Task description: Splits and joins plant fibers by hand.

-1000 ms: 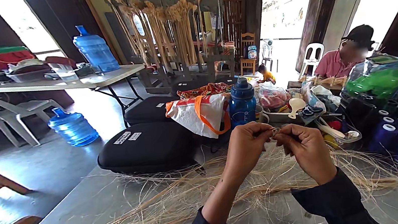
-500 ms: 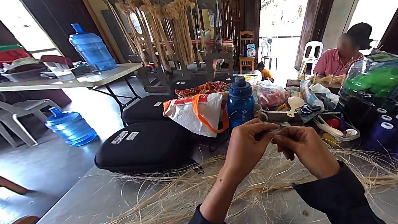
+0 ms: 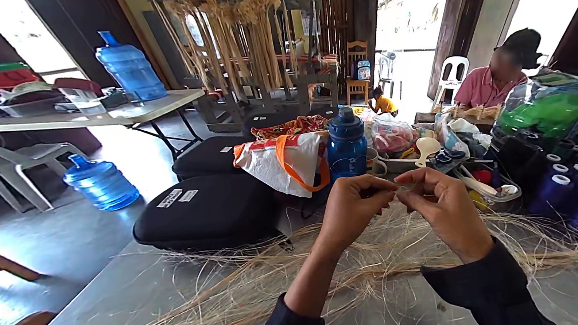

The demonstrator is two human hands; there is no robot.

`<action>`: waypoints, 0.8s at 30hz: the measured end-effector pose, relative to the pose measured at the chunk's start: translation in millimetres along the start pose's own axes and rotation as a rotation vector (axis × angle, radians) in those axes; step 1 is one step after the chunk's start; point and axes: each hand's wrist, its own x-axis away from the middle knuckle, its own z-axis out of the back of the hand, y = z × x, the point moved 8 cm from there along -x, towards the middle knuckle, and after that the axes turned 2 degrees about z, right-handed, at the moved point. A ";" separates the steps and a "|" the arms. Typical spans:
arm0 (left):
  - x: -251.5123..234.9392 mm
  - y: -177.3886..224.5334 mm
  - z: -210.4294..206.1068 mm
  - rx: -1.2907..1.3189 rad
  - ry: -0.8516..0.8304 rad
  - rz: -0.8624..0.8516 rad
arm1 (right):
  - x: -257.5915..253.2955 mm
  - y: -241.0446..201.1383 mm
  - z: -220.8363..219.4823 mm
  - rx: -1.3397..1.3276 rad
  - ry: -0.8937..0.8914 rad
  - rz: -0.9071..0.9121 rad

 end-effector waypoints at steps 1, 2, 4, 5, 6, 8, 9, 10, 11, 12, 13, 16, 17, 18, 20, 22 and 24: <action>0.0 -2.0 -0.1 0.027 0.001 0.024 | 0.1 -2.8 1.4 0.011 0.039 0.078; 0.0 -3.2 -0.6 0.048 -0.002 0.039 | 0.6 -5.4 2.4 0.020 0.075 0.144; 0.3 -3.7 -1.9 0.069 -0.006 0.054 | 1.5 -8.3 2.7 0.046 0.130 0.230; 0.3 -3.9 -2.2 0.075 -0.003 0.055 | 1.9 -9.1 2.7 0.063 0.147 0.251; 0.6 -4.3 -2.4 0.081 0.004 0.056 | 2.5 -9.4 2.5 0.075 0.161 0.261; 0.6 -4.3 -2.4 0.095 0.018 0.049 | 3.4 -9.9 2.2 0.088 0.186 0.263; 0.5 -4.1 -2.4 0.106 0.020 0.047 | 3.6 -10.4 2.0 0.089 0.192 0.259; 0.3 -4.2 -2.5 0.126 0.017 0.048 | 3.7 -10.8 1.9 0.089 0.192 0.250; 0.3 -4.6 -2.6 0.146 0.013 0.049 | 4.3 -10.6 1.7 0.087 0.189 0.234; 0.3 -4.9 -2.5 0.160 0.010 0.045 | 4.6 -10.1 1.7 0.078 0.186 0.217; -0.2 -4.6 -2.4 0.166 0.003 0.036 | 4.3 -9.4 1.7 0.065 0.180 0.198; -0.8 -3.9 -2.6 0.190 -0.033 0.016 | 3.1 -4.8 -0.2 -0.032 0.140 0.098; -1.1 -4.6 -2.6 0.218 -0.044 0.018 | 2.6 -3.3 -1.7 -0.084 0.120 0.057; -1.5 -6.4 -2.7 0.258 -0.056 0.029 | 2.5 -1.8 -3.2 -0.138 0.101 0.018; -1.9 -11.1 -3.6 0.353 -0.090 0.072 | 2.4 0.0 -6.2 -0.232 0.059 -0.040; -1.7 -15.7 -5.9 0.438 -0.140 0.131 | 2.2 1.3 -8.7 -0.302 0.021 -0.078; -0.5 -20.0 -9.4 0.501 -0.191 0.180 | 2.4 1.6 -10.4 -0.333 -0.017 -0.096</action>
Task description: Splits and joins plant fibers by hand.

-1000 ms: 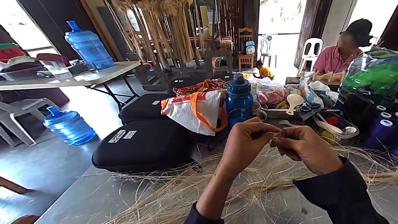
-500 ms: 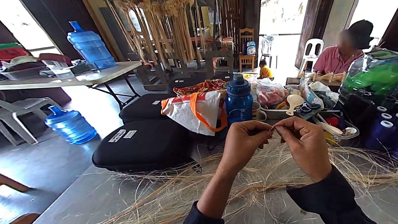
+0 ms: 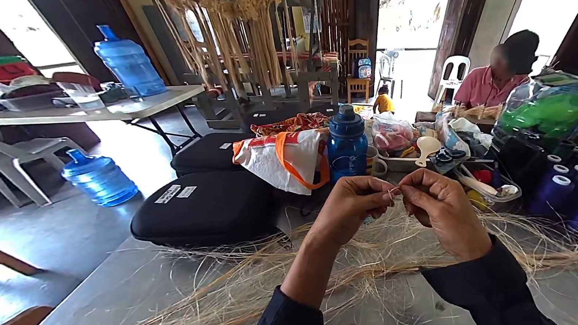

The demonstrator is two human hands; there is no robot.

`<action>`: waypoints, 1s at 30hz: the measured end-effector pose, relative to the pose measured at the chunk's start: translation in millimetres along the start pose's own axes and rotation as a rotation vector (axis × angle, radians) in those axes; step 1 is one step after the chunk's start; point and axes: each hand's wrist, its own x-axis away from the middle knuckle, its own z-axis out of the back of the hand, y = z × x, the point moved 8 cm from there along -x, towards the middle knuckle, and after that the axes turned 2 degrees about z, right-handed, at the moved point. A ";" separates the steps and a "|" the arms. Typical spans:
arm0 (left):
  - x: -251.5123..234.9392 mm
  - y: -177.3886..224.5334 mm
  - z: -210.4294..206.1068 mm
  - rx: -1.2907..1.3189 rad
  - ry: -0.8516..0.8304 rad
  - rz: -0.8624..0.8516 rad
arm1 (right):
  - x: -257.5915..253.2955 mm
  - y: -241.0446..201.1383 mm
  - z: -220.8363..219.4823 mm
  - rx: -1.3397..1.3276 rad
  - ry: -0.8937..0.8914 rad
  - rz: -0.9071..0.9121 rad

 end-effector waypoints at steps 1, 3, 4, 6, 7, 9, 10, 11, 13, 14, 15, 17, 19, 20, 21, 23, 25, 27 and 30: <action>0.0 -2.2 -1.1 0.027 -0.016 0.020 | -0.2 -0.2 -0.5 0.005 -0.011 0.001; 0.3 -5.9 -3.2 0.101 -0.029 0.049 | -0.1 -2.1 -0.7 0.047 -0.011 0.040; 0.6 -7.6 -4.2 0.137 -0.025 0.065 | 0.4 -3.4 -1.3 0.090 -0.004 0.076; 1.5 -9.6 -5.9 0.191 0.027 0.101 | 1.7 -5.6 -3.0 0.200 0.035 0.152; 1.9 -10.4 -6.1 0.215 0.076 0.119 | 2.0 -5.8 -3.6 0.255 0.059 0.188; 2.8 -11.7 -4.5 0.256 0.202 0.146 | 1.4 -3.2 -3.7 0.340 0.097 0.240; 3.2 -12.1 -2.7 0.277 0.263 0.142 | 1.0 -1.5 -4.1 0.378 0.103 0.262; 3.6 -11.9 -0.4 0.287 0.313 0.132 | 0.9 -0.4 -5.1 0.422 0.098 0.286; 3.8 -11.2 6.2 0.280 0.395 0.104 | 1.6 -0.8 -8.0 0.515 0.080 0.340; 3.9 -10.5 9.6 0.267 0.422 0.091 | 2.0 -1.5 -9.2 0.559 0.075 0.365; 3.9 -9.9 12.6 0.253 0.442 0.081 | 2.4 -2.2 -10.0 0.592 0.071 0.380; 3.7 -8.0 16.3 0.227 0.457 0.065 | 2.6 -4.6 -10.0 0.619 0.056 0.388; 3.9 -6.0 16.7 0.205 0.442 0.055 | 2.8 -7.6 -8.0 0.608 0.036 0.392; 3.8 -4.9 16.2 0.195 0.428 0.055 | 2.6 -8.4 -6.6 0.593 0.024 0.393; 3.9 -4.0 15.3 0.186 0.413 0.059 | 2.6 -8.8 -5.0 0.581 0.015 0.391; 4.8 -1.6 13.1 0.178 0.385 0.067 | 2.3 -9.1 -2.4 0.575 0.006 0.396; 5.3 1.0 11.6 0.174 0.356 0.060 | 1.7 -9.9 -0.7 0.568 0.005 0.417; 5.5 2.8 10.7 0.161 0.340 0.053 | 1.3 -10.9 0.1 0.557 0.004 0.423; 5.5 4.1 10.5 0.139 0.333 0.041 | 0.8 -10.6 0.8 0.546 -0.002 0.411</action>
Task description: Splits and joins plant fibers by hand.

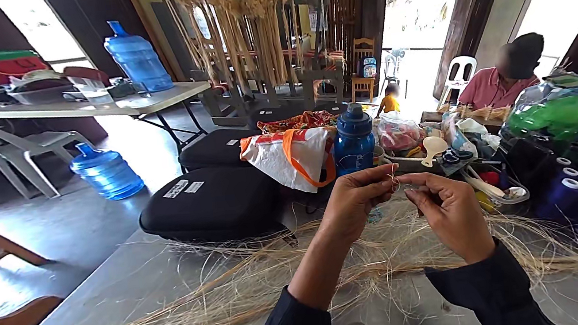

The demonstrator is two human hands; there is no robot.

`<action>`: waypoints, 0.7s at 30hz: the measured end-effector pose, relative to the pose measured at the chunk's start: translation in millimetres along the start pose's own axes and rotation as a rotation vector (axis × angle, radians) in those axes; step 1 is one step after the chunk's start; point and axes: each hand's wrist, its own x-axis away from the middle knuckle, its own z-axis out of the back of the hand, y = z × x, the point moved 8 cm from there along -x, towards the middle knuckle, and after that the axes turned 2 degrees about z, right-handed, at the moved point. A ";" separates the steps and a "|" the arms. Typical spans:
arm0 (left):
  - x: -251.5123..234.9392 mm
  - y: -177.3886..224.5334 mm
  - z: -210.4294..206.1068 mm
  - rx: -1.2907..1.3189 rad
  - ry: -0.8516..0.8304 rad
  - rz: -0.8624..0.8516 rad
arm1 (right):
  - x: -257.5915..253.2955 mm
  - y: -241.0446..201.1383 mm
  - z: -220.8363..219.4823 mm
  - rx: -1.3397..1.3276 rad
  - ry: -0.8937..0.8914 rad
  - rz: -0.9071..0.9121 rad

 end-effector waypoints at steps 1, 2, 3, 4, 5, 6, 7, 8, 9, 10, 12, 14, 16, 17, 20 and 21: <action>-0.3 0.0 0.3 -0.007 0.002 -0.009 | 0.1 0.4 0.2 -0.004 -0.001 -0.005; -0.6 0.3 0.6 -0.017 0.007 -0.021 | 0.2 0.3 0.5 -0.006 0.002 -0.009; -0.7 1.0 0.9 -0.033 0.014 -0.038 | 0.3 -0.3 1.4 0.001 0.010 -0.017; -0.4 2.1 0.9 -0.053 0.023 -0.060 | 0.6 -1.7 2.8 0.017 0.023 -0.027; 0.0 3.5 0.8 -0.081 0.031 -0.084 | 1.0 -3.9 4.4 0.043 0.041 -0.036; 0.4 5.0 0.7 -0.111 0.037 -0.110 | 1.5 -7.1 5.7 0.073 0.057 -0.037; 0.7 6.3 0.6 -0.137 0.041 -0.136 | 2.2 -10.5 6.3 0.103 0.064 -0.031; 1.0 7.3 0.6 -0.155 0.047 -0.162 | 3.0 -13.6 5.8 0.128 0.060 -0.021; 1.3 8.4 0.5 -0.172 0.057 -0.188 | 3.9 -16.5 4.5 0.146 0.050 -0.011; 1.8 9.8 0.7 -0.195 0.068 -0.216 | 4.5 -19.0 3.0 0.157 0.032 -0.004; 3.6 13.6 0.8 -0.253 0.092 -0.274 | 5.4 -22.8 0.7 0.148 0.000 0.003; 5.1 17.1 0.5 -0.309 0.099 -0.325 | 5.9 -26.0 0.6 0.117 -0.019 0.014; 5.5 19.3 -0.1 -0.371 0.088 -0.363 | 6.3 -28.6 1.5 0.078 -0.039 0.028; 5.9 20.2 -0.7 -0.392 0.080 -0.374 | 6.6 -29.8 2.0 0.064 -0.050 0.035; 7.1 20.9 -3.8 -0.413 0.058 -0.386 | 7.0 -33.4 2.8 0.045 -0.087 0.052; 7.3 20.3 -4.5 -0.412 0.046 -0.384 | 7.2 -33.9 3.0 0.031 -0.101 0.053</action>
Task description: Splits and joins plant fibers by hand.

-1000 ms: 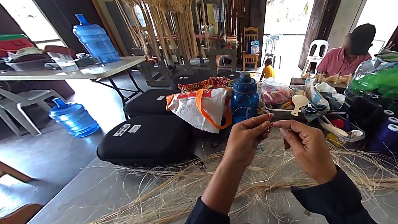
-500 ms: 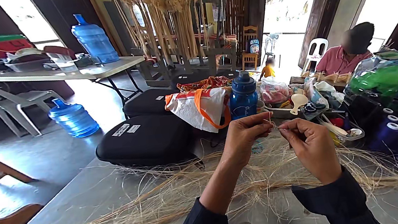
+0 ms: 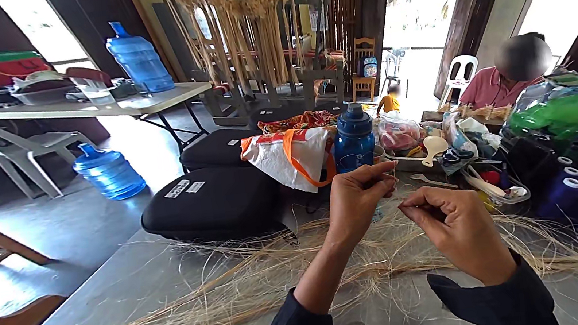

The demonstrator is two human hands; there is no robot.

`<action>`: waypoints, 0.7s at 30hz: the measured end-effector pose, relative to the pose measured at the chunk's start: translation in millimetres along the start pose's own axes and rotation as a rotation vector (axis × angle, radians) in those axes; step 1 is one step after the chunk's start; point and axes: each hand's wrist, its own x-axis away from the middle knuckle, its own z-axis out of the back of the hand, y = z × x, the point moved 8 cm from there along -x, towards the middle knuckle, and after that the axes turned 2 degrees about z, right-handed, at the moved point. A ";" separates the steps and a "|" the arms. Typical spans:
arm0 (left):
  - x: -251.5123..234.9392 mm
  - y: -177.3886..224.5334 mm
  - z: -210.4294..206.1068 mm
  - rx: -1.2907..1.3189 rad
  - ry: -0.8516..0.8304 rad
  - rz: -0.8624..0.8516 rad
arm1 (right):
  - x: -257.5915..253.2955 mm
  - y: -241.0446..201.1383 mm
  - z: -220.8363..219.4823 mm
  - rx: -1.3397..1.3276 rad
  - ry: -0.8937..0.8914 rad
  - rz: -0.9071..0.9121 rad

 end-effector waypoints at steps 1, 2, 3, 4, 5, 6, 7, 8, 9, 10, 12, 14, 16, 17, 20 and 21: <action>-0.1 -0.3 -0.8 0.012 -0.015 0.007 | -0.3 -0.2 0.8 -0.021 -0.010 0.002; -0.4 -0.8 -1.5 0.030 -0.032 0.022 | -0.5 -0.2 2.3 -0.048 -0.018 0.001; -0.6 -1.3 -2.0 0.052 -0.048 0.043 | -0.6 0.0 4.6 -0.079 -0.022 -0.003; -0.5 -1.9 -2.2 0.077 -0.062 0.065 | -0.4 0.9 7.1 -0.113 -0.025 -0.011; -0.3 -2.7 -2.2 0.099 -0.072 0.086 | -0.4 2.0 10.0 -0.143 -0.025 -0.022; -0.3 -3.3 -2.1 0.122 -0.082 0.105 | -0.8 3.5 13.0 -0.172 -0.021 -0.031; -0.1 -4.2 -2.4 0.147 -0.091 0.120 | -1.2 5.0 16.0 -0.204 -0.018 -0.042; -0.1 -4.8 -3.0 0.174 -0.100 0.135 | -1.9 6.6 18.7 -0.231 -0.011 -0.054; 0.2 -5.5 -3.6 0.195 -0.111 0.150 | -2.1 8.5 21.0 -0.252 -0.004 -0.070; 0.6 -6.4 -4.3 0.214 -0.121 0.162 | -2.3 10.7 22.9 -0.273 0.001 -0.089; 0.8 -7.0 -4.9 0.233 -0.134 0.167 | -2.7 15.4 25.6 -0.302 0.014 -0.128; 0.6 -6.1 -5.2 0.238 -0.137 0.165 | -3.3 19.0 28.0 -0.299 0.034 -0.161; 1.5 -4.3 -5.9 0.230 -0.139 0.160 | -3.2 20.5 29.6 -0.298 0.051 -0.184; 1.6 -3.5 -6.1 0.227 -0.140 0.156 | -3.4 20.6 30.1 -0.305 0.058 -0.190; 2.0 -2.4 -6.6 0.232 -0.147 0.141 | -2.8 21.0 30.9 -0.335 0.080 -0.212; 2.2 -2.0 -6.9 0.233 -0.149 0.141 | -2.4 21.2 31.5 -0.344 0.090 -0.220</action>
